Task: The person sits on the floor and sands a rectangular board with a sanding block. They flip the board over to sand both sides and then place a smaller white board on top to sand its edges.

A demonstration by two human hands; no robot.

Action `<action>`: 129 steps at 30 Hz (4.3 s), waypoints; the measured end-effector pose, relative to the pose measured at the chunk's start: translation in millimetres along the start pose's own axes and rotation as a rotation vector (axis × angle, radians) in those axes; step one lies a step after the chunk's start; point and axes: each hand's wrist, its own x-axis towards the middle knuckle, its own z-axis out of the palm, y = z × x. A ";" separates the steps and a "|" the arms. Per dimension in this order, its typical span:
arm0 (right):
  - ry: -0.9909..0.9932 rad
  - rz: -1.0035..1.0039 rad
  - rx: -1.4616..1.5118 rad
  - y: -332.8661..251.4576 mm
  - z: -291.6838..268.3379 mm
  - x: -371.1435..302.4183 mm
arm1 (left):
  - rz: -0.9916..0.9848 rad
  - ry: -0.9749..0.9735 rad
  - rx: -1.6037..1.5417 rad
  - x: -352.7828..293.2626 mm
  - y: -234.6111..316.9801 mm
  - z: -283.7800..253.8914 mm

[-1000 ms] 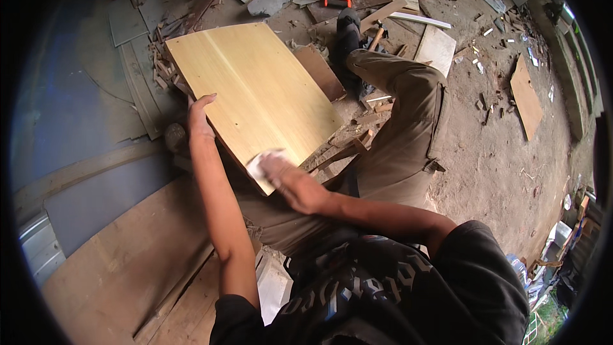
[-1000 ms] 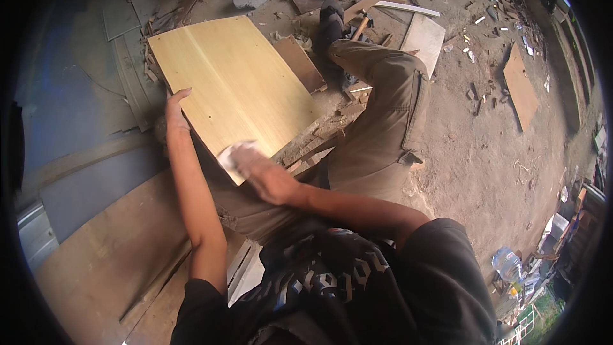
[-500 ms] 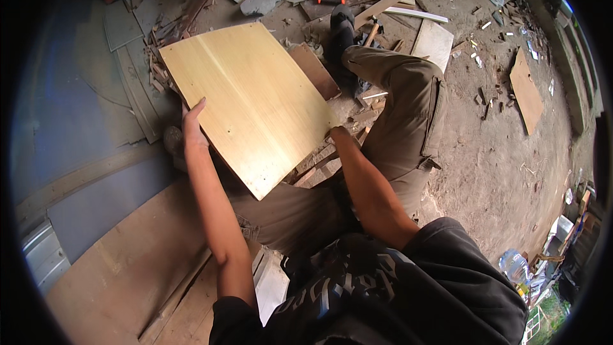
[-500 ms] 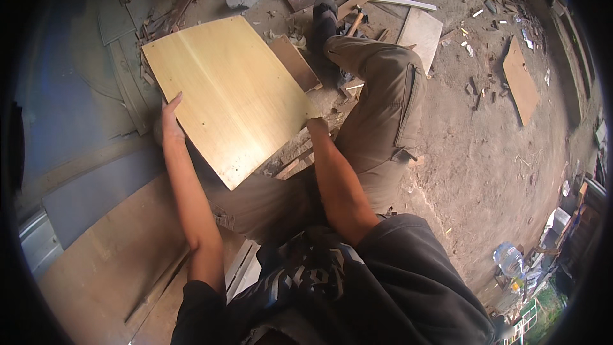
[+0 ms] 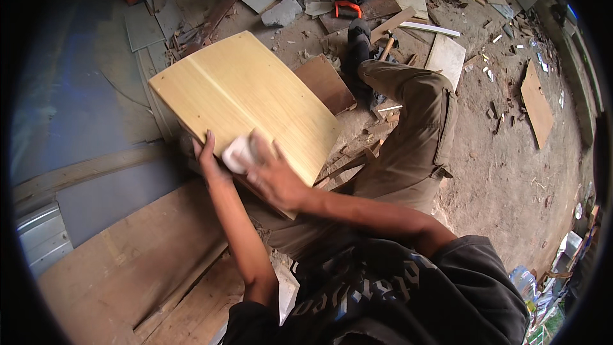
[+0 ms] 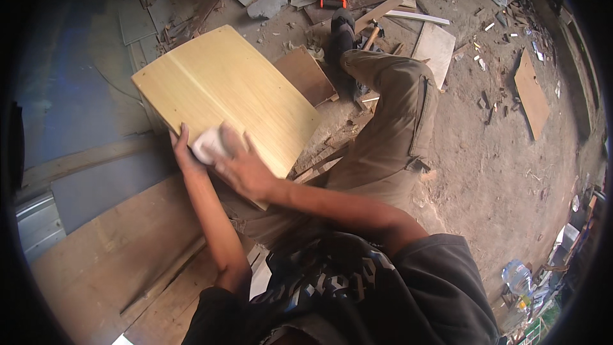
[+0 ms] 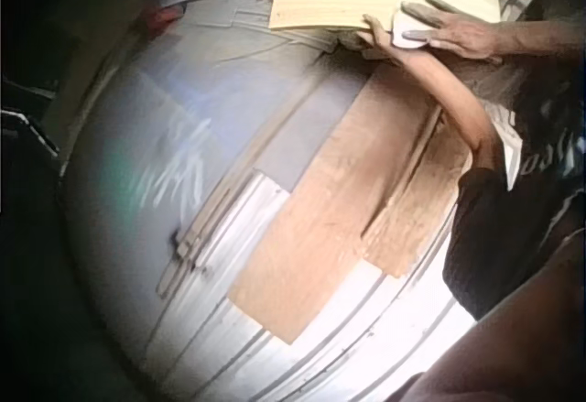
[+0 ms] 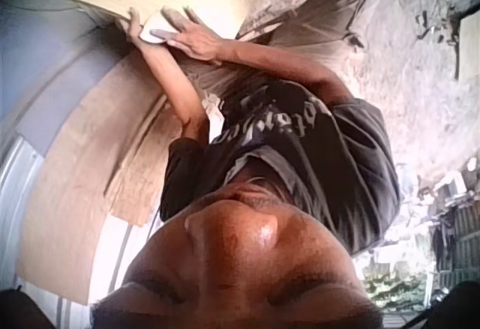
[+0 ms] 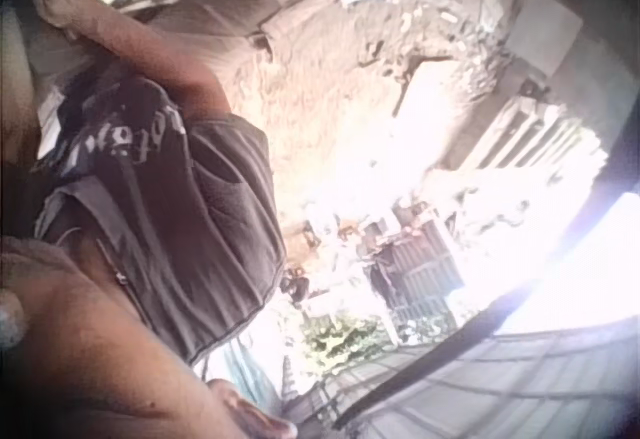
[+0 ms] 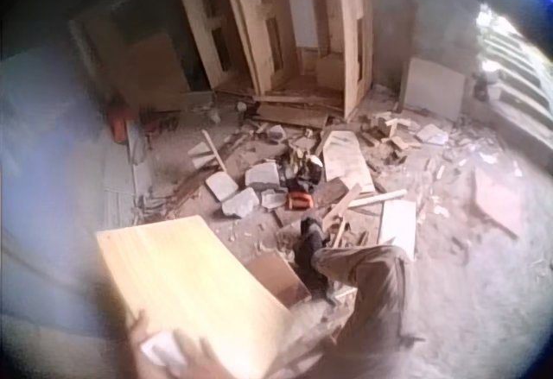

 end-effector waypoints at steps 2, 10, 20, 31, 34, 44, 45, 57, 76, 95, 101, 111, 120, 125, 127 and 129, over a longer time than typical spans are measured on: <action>-0.047 -0.134 -0.011 -12.4 10.2 -1.4 | 0.072 0.030 0.001 -28.1 18.3 -1.7; 0.622 0.621 -0.214 198.9 -59.4 28.0 | 0.375 0.051 -0.024 -144.3 92.3 -34.2; 0.127 -0.505 -0.040 -24.3 -44.9 44.4 | 0.335 0.003 -0.026 -173.5 47.9 -21.3; 0.652 0.156 -0.160 90.5 -94.1 81.4 | 0.222 0.160 -0.032 -178.3 55.0 -16.9; 0.192 -0.334 -0.078 -10.5 -43.7 44.0 | 0.197 0.105 -0.078 -172.3 46.3 -32.0; 0.253 0.490 -0.152 143.8 -49.4 -25.3 | 0.045 0.316 -0.281 -204.0 8.3 -113.1; 0.214 0.216 -0.039 93.9 -38.2 -20.3 | 0.047 0.315 -0.303 -212.0 9.7 -122.7; 0.183 0.029 -0.308 105.5 -46.0 -47.1 | 0.056 0.310 -0.300 -218.6 13.7 -115.7; 0.575 0.711 0.695 128.1 -101.3 -38.4 | 0.015 0.407 -0.343 -203.6 -3.0 -132.4; 0.345 0.702 1.510 50.6 -66.4 -17.7 | 0.121 0.109 -0.448 -82.1 28.3 -38.2; 0.539 0.626 1.410 91.0 -92.7 -25.1 | 0.081 0.113 0.005 -53.6 29.2 -17.3; 0.885 0.725 1.235 154.3 -110.0 -49.5 | 0.481 -0.545 1.420 -134.1 -119.2 137.5; 1.089 0.925 0.960 157.0 -99.5 -44.6 | 0.184 -0.679 1.334 -77.3 -136.7 42.3; 0.993 1.008 1.052 191.7 -114.0 -59.2 | 0.305 -0.954 1.330 -107.5 -133.8 112.1; 1.002 0.963 1.096 191.5 -109.1 -57.3 | 0.388 -1.014 1.153 -115.8 -140.4 115.3; 0.983 0.938 1.146 173.7 -103.4 -53.0 | 0.384 -0.839 1.395 -90.4 -143.5 91.2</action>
